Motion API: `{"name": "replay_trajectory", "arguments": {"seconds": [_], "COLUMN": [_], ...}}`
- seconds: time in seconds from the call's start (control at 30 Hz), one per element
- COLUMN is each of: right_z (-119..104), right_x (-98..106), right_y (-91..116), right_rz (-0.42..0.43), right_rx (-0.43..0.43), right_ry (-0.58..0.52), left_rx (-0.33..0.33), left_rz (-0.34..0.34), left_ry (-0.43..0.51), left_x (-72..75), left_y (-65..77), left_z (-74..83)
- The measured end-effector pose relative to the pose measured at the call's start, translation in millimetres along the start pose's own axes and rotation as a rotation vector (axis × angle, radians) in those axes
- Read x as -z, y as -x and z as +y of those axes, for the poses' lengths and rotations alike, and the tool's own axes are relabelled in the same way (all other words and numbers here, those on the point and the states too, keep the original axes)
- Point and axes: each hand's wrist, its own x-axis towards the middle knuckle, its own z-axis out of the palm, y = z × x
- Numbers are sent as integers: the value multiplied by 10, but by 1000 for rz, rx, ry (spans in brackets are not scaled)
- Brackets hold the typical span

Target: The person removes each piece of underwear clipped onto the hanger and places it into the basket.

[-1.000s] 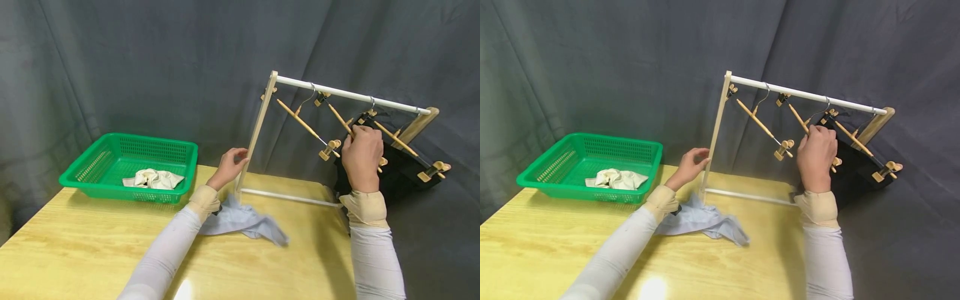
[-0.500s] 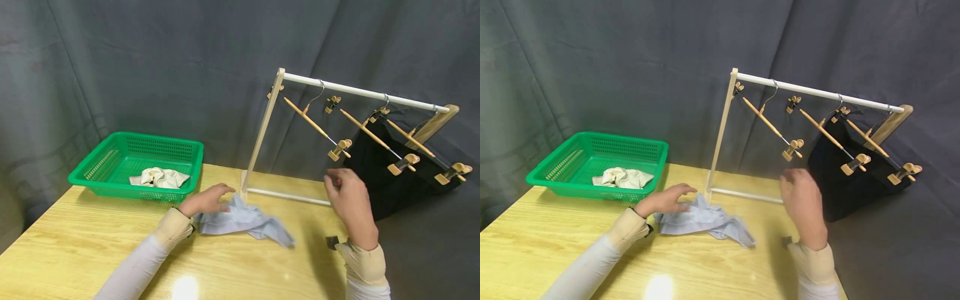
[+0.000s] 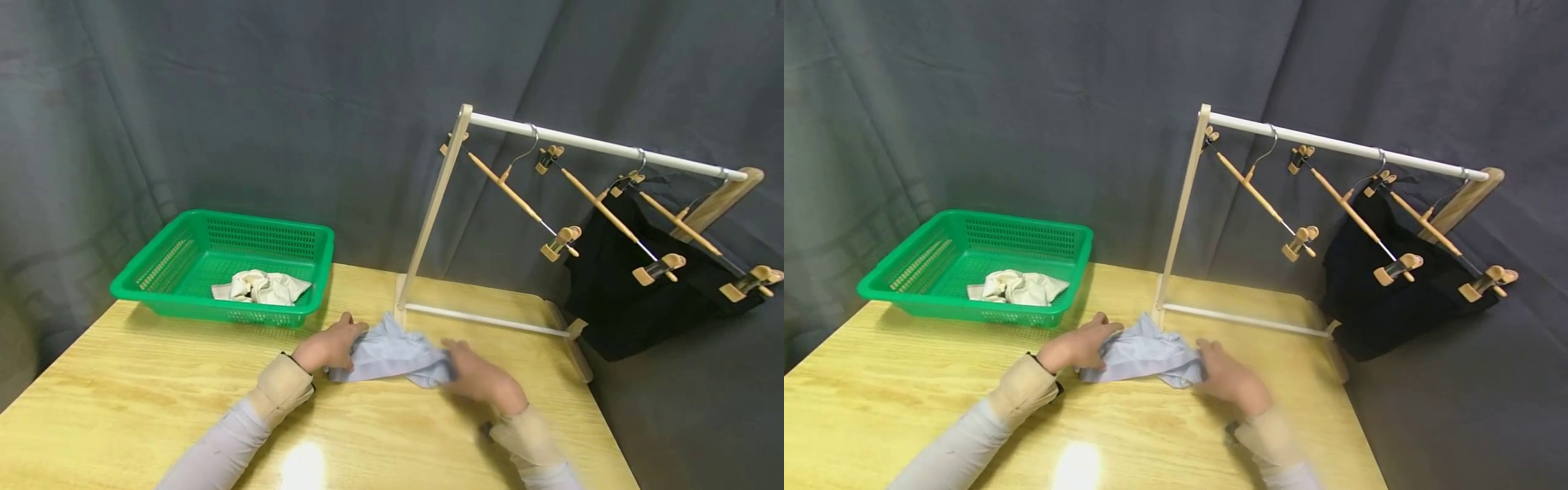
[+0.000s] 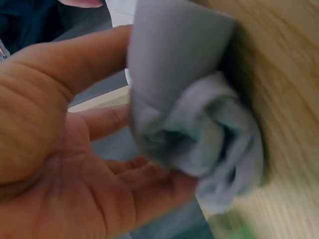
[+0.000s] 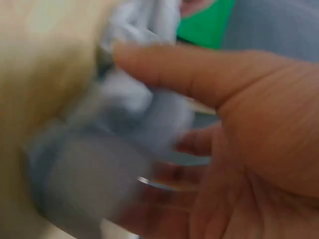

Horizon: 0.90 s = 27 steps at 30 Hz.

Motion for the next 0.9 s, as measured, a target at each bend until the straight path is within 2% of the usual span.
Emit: {"name": "replay_trajectory", "arguments": {"seconds": [0.1, 0.2, 0.4, 0.5, 0.63, 0.7, 0.8, 0.9], "right_z": [-25, -82, -242, -356, -564, -662, -754, -772], "right_x": [-147, -239, -328, -339, -354, -374, -415, -449], "right_y": [-83, -154, -293, -396, -510, -534, -538, -544], "right_rz": [58, 89, 30, 8, -9, -9, 4, 69], "right_rx": [100, 170, 203, 226, 227, 202, 177, 165], "right_ry": [58, 62, -19, -54, -50, -4, 59, 107], "left_rx": [-32, -66, -123, -147, -191, -182, -131, -95], "left_rz": [-27, -62, -94, -71, -28, -22, -24, -8], "left_ry": [38, 84, 131, 144, 157, 161, 175, 201], "left_x": [16, 10, -78, -131, -225, -267, -290, -273], "left_y": [-6, -32, -146, -240, -362, -401, -419, -428], "left_z": [-2, 0, 20, 64, 178, 232, 270, 267]}}
